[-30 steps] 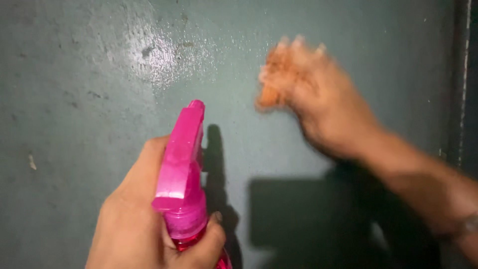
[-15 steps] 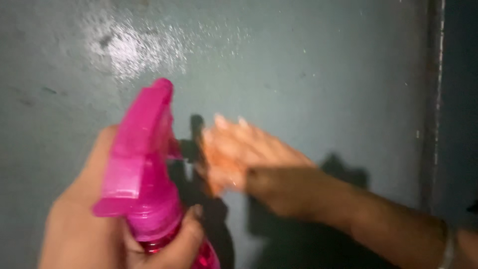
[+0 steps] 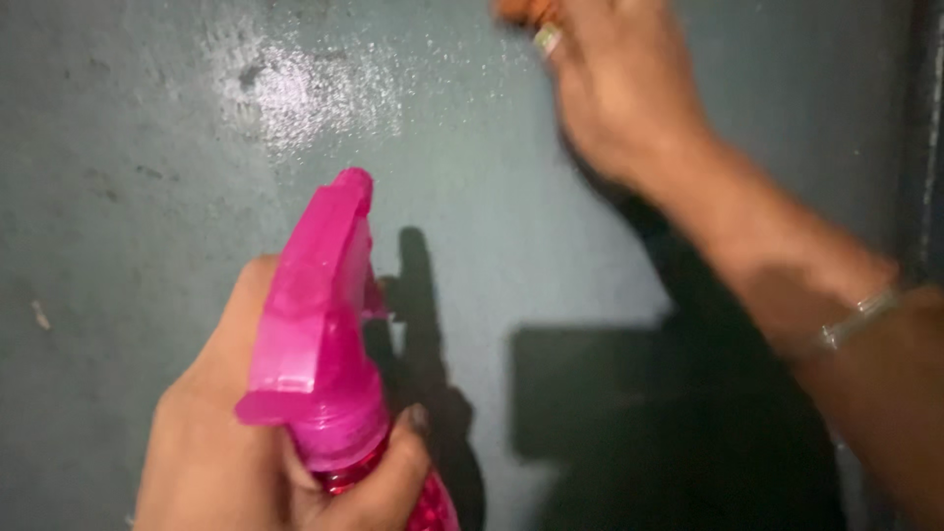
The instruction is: The person sprays a cleaning solution from a pink bottle onto a grey wall and wipes the surface with an orange cloth. The person repeatedly sprays and scrubs the wall in a continuous motion, focusing on a specific area near a door frame.
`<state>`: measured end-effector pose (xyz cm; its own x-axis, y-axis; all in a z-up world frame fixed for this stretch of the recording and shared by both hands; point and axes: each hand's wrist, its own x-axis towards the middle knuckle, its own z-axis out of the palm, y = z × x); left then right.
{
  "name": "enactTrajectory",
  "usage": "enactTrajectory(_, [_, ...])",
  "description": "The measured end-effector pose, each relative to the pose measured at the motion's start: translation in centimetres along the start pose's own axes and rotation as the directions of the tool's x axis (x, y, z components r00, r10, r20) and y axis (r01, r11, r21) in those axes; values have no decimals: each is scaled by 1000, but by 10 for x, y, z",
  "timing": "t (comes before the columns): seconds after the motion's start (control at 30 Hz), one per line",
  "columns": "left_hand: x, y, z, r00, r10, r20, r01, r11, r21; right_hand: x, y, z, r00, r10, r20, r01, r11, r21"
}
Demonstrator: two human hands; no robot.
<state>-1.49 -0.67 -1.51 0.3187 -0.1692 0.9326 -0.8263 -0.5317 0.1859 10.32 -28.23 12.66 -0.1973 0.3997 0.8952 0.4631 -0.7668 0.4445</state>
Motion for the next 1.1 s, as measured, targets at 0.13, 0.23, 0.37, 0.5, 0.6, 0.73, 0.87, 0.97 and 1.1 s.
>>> enactTrajectory(0.13, [0, 1, 2, 999, -54, -3, 54, 996, -74, -60, -73, 6, 966, -233, 115, 235, 972, -2])
enactTrajectory(0.23, [7, 0, 1, 995, 98, -33, -94, 989, 113, -102, -91, -14, 872, -324, 366, 266, 943, 202])
enactTrajectory(0.37, [3, 4, -2, 996, 88, -30, -86, 995, 54, -96, -47, -21, 771, -526, 359, 367, 827, 425])
enactTrajectory(0.5, [2, 5, -4, 999, 43, -22, -43, 999, 26, -50, -9, -40, 937, -311, 161, 329, 938, -104])
enactTrajectory(0.6, [2, 4, -7, 1000, 21, -20, -20, 999, 26, -7, -6, -28, 990, -128, 60, 126, 991, 37])
enactTrajectory(0.73, [1, 2, -6, 1000, -10, -9, 10, 1000, 6, -10, -49, -8, 987, -152, 58, 152, 988, 15])
enactTrajectory(0.87, [3, 2, -4, 1000, -15, -11, 15, 1000, -2, -62, -98, 3, 904, -326, 278, 308, 945, 108])
enactTrajectory(0.97, [3, 1, -7, 1000, -27, -4, 27, 1000, -9, -89, -91, -16, 794, -455, 404, 396, 890, 226])
enactTrajectory(1.1, [3, -3, -8, 999, -53, 4, 53, 998, -20, -60, -44, -27, 788, -467, 402, 431, 884, 181])
